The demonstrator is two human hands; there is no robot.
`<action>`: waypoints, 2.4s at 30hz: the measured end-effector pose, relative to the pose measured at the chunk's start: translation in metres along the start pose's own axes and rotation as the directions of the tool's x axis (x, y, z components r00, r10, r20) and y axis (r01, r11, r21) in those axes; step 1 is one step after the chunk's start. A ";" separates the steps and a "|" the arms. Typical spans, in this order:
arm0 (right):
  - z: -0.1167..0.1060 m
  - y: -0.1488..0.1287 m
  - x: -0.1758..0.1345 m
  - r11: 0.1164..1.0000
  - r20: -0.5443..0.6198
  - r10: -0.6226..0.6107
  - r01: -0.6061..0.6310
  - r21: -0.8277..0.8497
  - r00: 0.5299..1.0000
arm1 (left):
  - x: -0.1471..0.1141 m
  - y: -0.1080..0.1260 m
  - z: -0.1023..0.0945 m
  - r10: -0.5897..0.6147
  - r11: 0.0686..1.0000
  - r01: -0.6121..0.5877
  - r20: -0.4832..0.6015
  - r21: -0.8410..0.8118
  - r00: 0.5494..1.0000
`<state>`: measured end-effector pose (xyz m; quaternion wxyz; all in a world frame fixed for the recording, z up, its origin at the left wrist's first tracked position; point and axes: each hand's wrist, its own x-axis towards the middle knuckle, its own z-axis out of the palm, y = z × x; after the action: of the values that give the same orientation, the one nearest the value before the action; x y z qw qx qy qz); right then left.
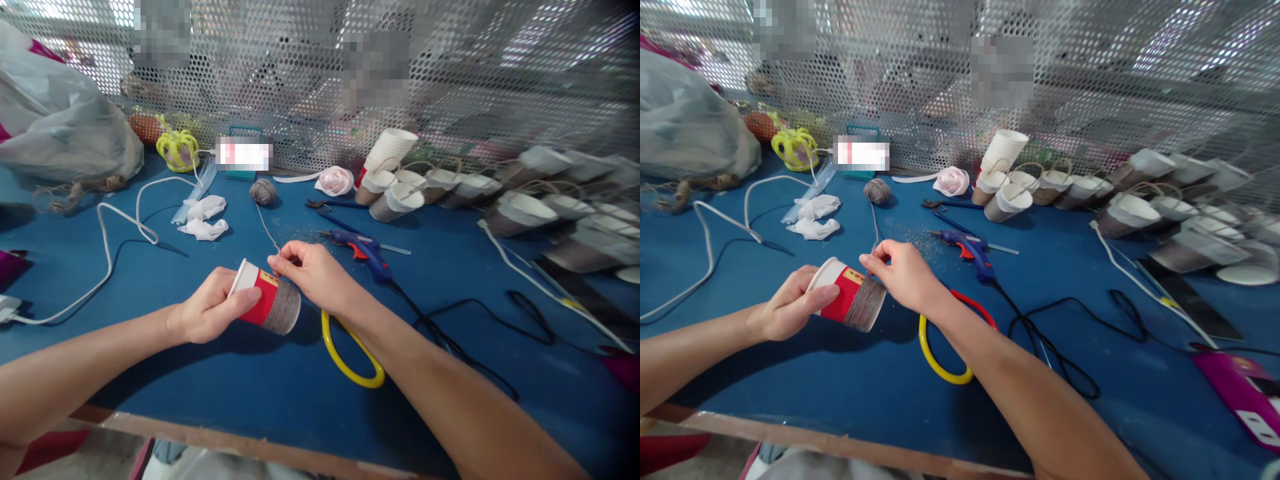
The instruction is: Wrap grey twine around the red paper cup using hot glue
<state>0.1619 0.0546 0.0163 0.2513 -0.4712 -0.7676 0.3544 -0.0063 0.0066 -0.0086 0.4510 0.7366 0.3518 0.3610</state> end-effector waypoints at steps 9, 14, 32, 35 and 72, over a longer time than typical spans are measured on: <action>0.003 0.004 0.001 0.999 0.035 -0.001 0.003 -0.041 0.999 | 0.002 0.003 0.000 0.020 0.999 -0.020 0.001 0.032 1.000; 0.004 0.004 0.001 0.999 0.047 0.020 -0.018 -0.041 0.999 | 0.001 0.001 0.002 -0.051 0.994 0.048 -0.030 -0.094 0.998; 0.009 0.012 0.008 0.997 0.055 0.074 -0.076 0.019 0.996 | 0.009 0.003 0.007 -0.366 0.798 0.288 -0.046 -0.529 0.929; 0.003 0.015 0.012 0.996 -0.018 0.080 -0.080 0.027 0.997 | 0.016 0.004 0.003 -0.435 0.725 0.267 -0.121 -0.635 0.892; 0.000 0.000 -0.007 0.969 0.203 -0.142 0.178 -0.169 0.969 | 0.030 -0.010 -0.012 -0.575 0.615 0.342 -0.107 -0.710 0.811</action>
<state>0.1649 0.0481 0.0163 0.1600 -0.3929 -0.8533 0.3031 -0.0039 0.0400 -0.0071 0.6948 0.3407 0.4483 0.4475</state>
